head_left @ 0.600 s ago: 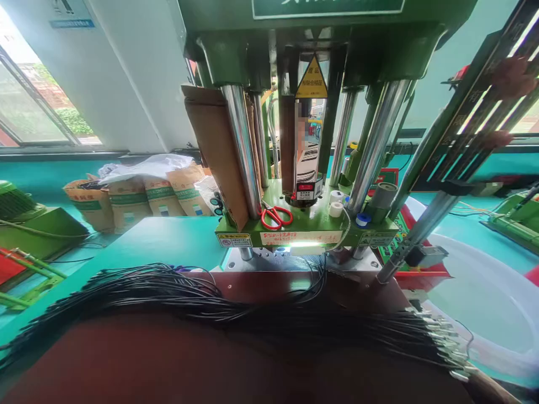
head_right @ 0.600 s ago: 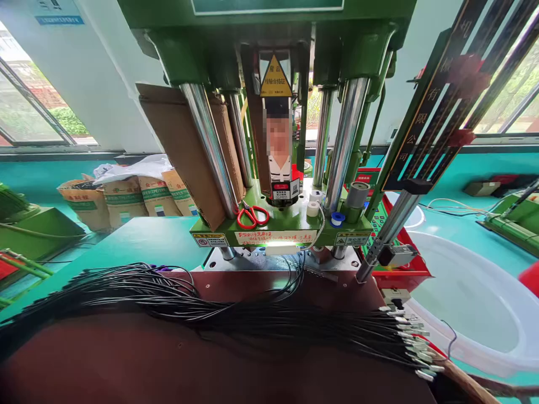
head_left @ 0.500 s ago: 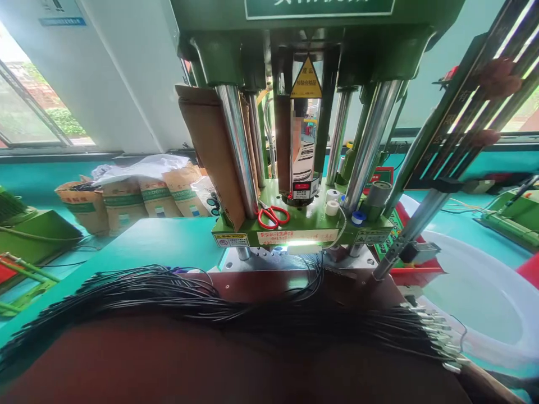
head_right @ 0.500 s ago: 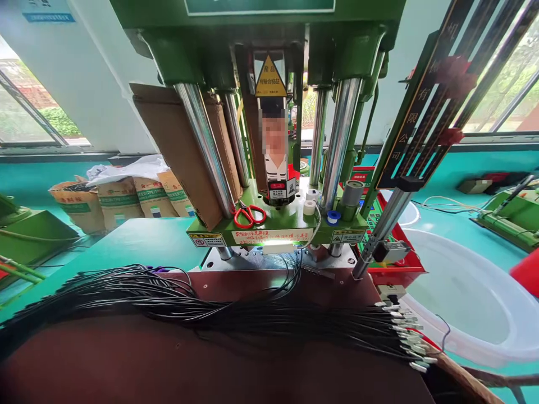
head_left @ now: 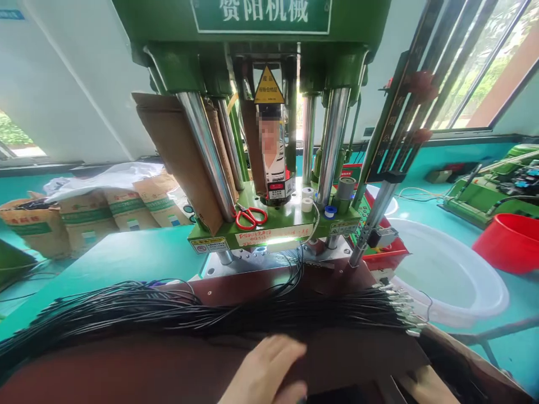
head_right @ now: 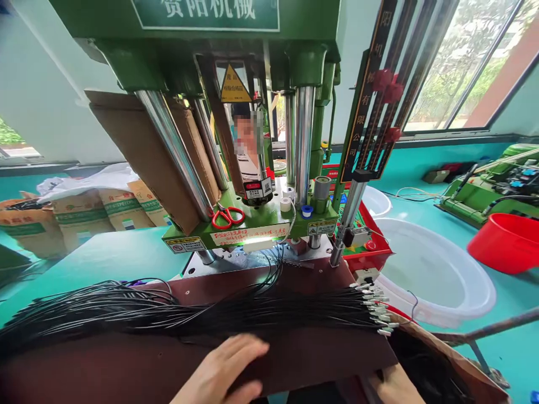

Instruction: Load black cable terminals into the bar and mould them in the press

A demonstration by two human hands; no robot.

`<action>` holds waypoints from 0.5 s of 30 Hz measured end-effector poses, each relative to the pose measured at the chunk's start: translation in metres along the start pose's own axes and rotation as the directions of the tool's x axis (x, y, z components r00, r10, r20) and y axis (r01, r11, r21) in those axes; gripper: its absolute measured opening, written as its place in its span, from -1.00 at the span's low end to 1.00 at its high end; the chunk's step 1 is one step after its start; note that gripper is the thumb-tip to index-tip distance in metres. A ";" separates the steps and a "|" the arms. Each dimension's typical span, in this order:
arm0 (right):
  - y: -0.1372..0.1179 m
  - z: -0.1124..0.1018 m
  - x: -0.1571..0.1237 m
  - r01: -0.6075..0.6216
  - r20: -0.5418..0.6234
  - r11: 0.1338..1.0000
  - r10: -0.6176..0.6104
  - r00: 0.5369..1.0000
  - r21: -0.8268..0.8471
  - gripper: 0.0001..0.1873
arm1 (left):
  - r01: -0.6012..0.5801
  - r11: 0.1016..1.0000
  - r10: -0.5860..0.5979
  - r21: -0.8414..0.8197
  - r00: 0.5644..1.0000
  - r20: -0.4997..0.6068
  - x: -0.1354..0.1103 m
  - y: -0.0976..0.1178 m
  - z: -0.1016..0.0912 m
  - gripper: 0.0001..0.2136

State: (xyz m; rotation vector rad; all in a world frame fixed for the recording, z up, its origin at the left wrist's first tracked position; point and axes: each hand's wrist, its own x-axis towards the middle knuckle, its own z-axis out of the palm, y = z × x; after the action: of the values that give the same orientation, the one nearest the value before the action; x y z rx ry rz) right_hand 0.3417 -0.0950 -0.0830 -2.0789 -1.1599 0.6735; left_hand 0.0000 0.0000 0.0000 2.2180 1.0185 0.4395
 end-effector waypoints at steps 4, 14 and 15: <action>0.008 -0.005 -0.002 0.080 0.105 0.994 -0.072 0.992 -0.070 -0.60 | -0.260 0.911 0.254 0.319 0.965 0.061 0.094 0.038 0.008 -0.70; -0.017 -0.027 -0.030 0.155 0.174 0.987 -0.145 0.974 -0.043 -0.66 | -0.321 0.857 0.111 0.403 0.879 0.463 0.164 0.036 0.010 -0.71; -0.019 -0.029 -0.031 0.159 0.177 0.987 -0.149 0.973 -0.041 -0.65 | -0.335 0.859 0.126 0.388 0.871 0.474 0.166 0.036 0.007 -0.73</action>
State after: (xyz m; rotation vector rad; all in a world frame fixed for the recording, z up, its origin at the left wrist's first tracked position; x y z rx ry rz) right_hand 0.3376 -0.1228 -0.0462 -1.9801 -1.4356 0.7675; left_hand 0.1299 0.1063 0.0243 2.7123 0.6469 -0.2325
